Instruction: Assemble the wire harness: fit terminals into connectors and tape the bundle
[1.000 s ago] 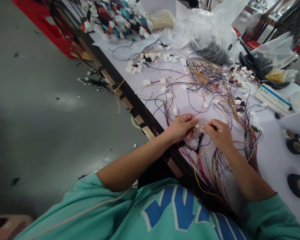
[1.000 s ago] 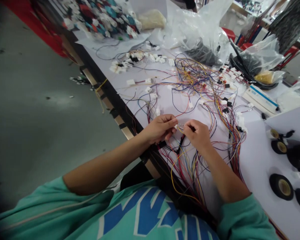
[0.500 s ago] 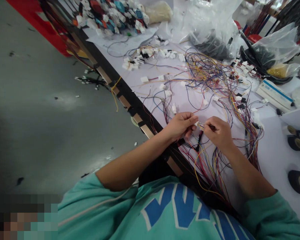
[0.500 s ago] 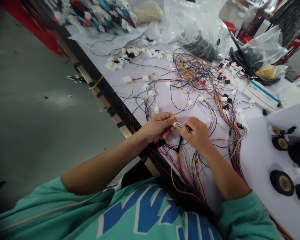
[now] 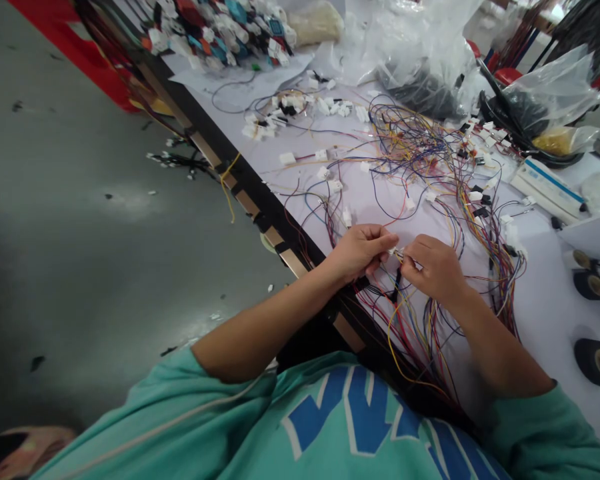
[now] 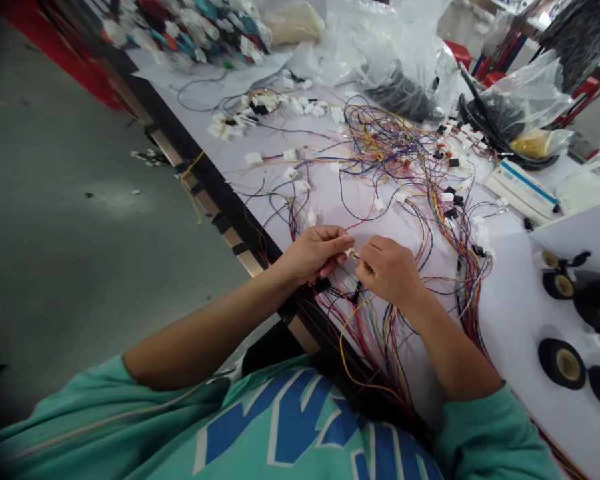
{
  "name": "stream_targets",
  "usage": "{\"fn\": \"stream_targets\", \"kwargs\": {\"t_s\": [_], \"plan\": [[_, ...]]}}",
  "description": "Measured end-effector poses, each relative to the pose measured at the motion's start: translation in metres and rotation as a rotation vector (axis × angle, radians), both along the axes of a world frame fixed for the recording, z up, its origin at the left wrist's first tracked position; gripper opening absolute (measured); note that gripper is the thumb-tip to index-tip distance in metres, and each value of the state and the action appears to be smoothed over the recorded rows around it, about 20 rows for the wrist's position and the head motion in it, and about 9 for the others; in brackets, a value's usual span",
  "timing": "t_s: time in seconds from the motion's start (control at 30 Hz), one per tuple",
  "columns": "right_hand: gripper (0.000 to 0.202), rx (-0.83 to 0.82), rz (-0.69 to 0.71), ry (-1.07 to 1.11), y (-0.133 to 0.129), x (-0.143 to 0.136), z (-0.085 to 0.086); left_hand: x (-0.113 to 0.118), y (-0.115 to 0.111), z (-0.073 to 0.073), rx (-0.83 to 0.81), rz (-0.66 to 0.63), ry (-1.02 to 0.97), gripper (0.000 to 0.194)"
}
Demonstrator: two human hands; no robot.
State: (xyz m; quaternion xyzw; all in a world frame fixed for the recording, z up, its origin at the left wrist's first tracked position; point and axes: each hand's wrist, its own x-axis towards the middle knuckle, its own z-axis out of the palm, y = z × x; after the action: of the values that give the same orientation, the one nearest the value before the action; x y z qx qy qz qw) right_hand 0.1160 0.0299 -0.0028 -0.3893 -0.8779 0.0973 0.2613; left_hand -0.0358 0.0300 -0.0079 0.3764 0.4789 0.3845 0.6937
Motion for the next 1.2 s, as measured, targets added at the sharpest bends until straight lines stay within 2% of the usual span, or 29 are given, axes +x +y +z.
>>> {"fn": "stream_targets", "kwargs": {"t_s": [0.13,0.33,0.5,0.67,0.8,0.93,1.1,1.2], "plan": [[0.017,-0.08,-0.024,0.078,-0.002,-0.004,-0.003,0.001,-0.002,-0.002,0.045,-0.032,0.048,0.024],[0.01,-0.315,-0.143,0.253,-0.004,-0.007,0.002,0.002,0.001,-0.001,-0.031,-0.007,0.014,0.024],[0.011,-0.326,-0.177,0.267,-0.006,-0.008,0.0,0.003,0.0,0.001,-0.049,0.01,0.017,0.024],[0.013,-0.304,-0.188,0.232,-0.007,-0.009,-0.005,0.003,-0.002,-0.003,0.035,0.009,0.056,0.024],[0.016,-0.432,-0.192,0.276,-0.004,-0.007,-0.004,0.002,-0.002,-0.004,0.071,0.02,0.061,0.023],[0.019,-0.614,-0.138,0.417,0.0,-0.005,0.0,-0.001,0.002,-0.001,0.073,0.124,0.009,0.023],[0.032,-0.936,0.058,0.507,-0.001,-0.005,0.008,-0.007,0.006,0.002,0.126,0.369,-0.064,0.022],[0.029,-1.024,0.091,0.525,-0.003,-0.005,0.013,-0.009,0.008,0.002,0.149,0.428,-0.133,0.024]]}}
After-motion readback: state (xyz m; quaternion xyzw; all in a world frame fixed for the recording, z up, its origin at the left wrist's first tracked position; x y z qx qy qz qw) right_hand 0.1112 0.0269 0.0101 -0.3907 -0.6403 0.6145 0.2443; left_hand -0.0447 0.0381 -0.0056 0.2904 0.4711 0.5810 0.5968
